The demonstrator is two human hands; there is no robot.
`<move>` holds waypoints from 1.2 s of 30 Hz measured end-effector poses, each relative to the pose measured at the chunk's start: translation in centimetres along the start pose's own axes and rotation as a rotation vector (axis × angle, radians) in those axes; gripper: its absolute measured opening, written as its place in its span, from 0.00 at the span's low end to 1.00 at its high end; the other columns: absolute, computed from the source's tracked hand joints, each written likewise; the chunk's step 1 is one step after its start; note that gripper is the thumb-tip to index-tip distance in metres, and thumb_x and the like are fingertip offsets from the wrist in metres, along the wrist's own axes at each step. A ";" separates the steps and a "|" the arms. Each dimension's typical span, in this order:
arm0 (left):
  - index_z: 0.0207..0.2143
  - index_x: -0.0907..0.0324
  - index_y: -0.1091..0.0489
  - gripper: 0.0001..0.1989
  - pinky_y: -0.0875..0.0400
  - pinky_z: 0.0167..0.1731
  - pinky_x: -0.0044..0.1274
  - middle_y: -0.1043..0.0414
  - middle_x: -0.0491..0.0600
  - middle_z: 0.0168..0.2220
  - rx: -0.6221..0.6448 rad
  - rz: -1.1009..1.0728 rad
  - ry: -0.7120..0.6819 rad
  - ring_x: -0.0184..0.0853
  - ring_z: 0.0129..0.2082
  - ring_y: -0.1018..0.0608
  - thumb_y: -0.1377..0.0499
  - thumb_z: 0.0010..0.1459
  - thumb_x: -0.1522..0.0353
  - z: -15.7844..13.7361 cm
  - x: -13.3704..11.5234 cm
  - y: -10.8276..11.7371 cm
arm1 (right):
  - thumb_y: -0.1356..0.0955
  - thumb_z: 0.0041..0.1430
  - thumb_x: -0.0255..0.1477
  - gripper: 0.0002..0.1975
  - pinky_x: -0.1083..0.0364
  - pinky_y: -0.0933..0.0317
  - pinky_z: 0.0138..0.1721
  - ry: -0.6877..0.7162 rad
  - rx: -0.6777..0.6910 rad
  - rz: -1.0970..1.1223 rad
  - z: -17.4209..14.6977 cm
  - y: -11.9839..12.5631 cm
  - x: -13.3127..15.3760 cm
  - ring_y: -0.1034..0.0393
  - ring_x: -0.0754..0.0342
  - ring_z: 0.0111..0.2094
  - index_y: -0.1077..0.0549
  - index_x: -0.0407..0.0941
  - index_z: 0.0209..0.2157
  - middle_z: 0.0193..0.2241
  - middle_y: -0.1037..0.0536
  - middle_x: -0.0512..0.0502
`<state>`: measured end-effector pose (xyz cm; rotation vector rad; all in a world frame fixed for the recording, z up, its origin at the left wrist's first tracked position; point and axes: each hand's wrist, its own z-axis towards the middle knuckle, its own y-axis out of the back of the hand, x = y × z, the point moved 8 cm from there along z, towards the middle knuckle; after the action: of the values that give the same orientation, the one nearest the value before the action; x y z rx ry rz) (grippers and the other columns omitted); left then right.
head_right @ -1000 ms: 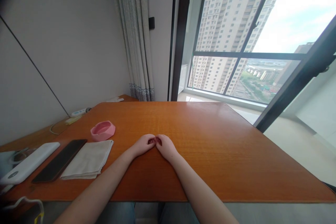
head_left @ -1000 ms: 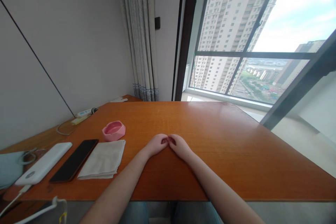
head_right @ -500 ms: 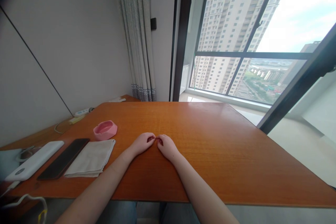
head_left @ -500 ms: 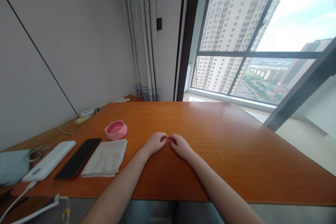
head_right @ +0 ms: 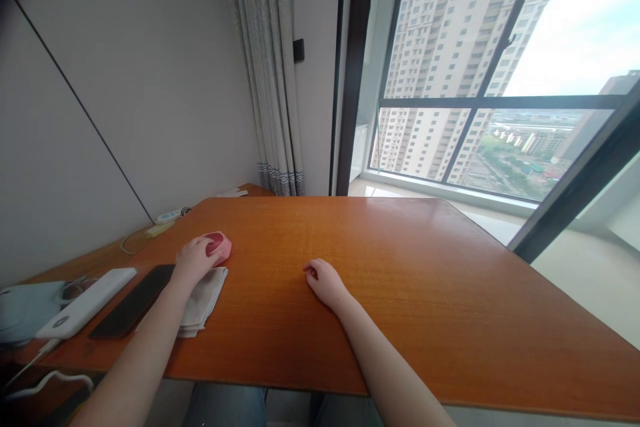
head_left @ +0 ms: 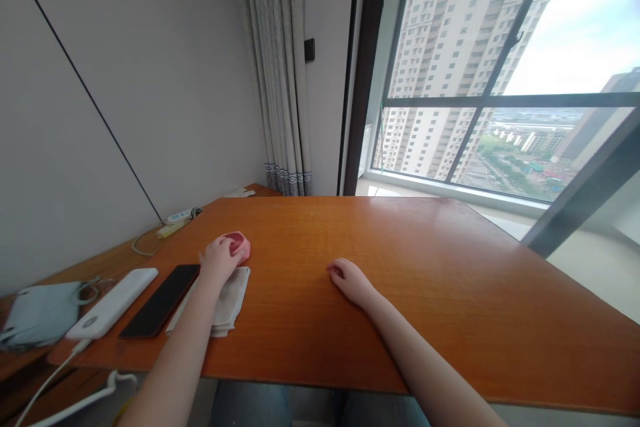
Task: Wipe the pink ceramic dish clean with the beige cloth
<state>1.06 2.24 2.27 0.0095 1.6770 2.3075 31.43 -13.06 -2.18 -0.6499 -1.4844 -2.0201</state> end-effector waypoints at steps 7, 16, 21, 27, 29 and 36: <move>0.41 0.61 0.29 0.20 0.35 0.42 0.30 0.25 0.55 0.38 0.203 0.057 -0.076 0.45 0.40 0.26 0.48 0.53 0.58 0.3 0.1 -2.8 | 0.38 0.54 0.21 0.11 0.54 0.38 0.42 -0.027 0.000 0.011 0.0 0.2 -0.2 0.30 0.52 0.38 0.26 0.43 0.35 0.35 0.23 0.44; 0.32 0.61 0.30 0.15 0.36 0.36 0.28 0.25 0.55 0.35 0.236 -0.005 -0.113 0.43 0.38 0.26 0.48 0.55 0.59 -0.1 -4.0 -1.0 | 0.38 0.54 0.25 0.11 0.53 0.37 0.40 -0.015 -0.047 0.088 0.1 0.2 -1.0 0.30 0.52 0.35 0.26 0.44 0.35 0.32 0.23 0.45; 0.26 0.61 0.30 0.14 0.36 0.39 0.29 0.26 0.54 0.33 0.233 -0.196 -0.373 0.42 0.35 0.26 0.46 0.55 0.60 -2.8 -12.5 0.5 | 0.38 0.55 0.32 0.12 0.51 0.35 0.40 -0.114 -0.271 0.214 0.2 2.8 -3.1 0.29 0.51 0.34 0.26 0.44 0.37 0.31 0.23 0.45; 0.30 0.60 0.28 0.10 0.37 0.45 0.32 0.26 0.54 0.38 0.295 -0.269 -0.614 0.42 0.41 0.27 0.40 0.53 0.62 -7.9 -21.1 0.1 | 0.39 0.56 0.41 0.21 0.49 0.35 0.47 -0.232 -0.359 0.388 0.3 3.6 -4.8 0.28 0.49 0.42 0.28 0.44 0.46 0.46 0.25 0.41; 0.31 0.60 0.28 0.10 0.38 0.47 0.33 0.26 0.54 0.39 0.313 -0.265 -0.675 0.42 0.42 0.27 0.39 0.52 0.62 -9.0 -22.7 -0.3 | 0.39 0.56 0.42 0.23 0.50 0.35 0.48 -0.259 -0.329 0.449 0.4 3.1 -5.0 0.29 0.49 0.45 0.30 0.45 0.50 0.50 0.27 0.42; 0.32 0.59 0.27 0.11 0.40 0.50 0.33 0.25 0.51 0.37 0.355 -0.269 -0.806 0.41 0.43 0.26 0.41 0.54 0.60 -10.5 -25.0 -1.3 | 0.35 0.51 0.29 0.22 0.51 0.35 0.48 -0.271 -0.234 0.388 0.2 2.7 -4.0 0.27 0.49 0.44 0.28 0.41 0.49 0.46 0.23 0.40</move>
<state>23.45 -13.01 1.73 0.6492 1.4842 1.4716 36.19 -12.95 -2.93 -1.2463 -1.1537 -1.8632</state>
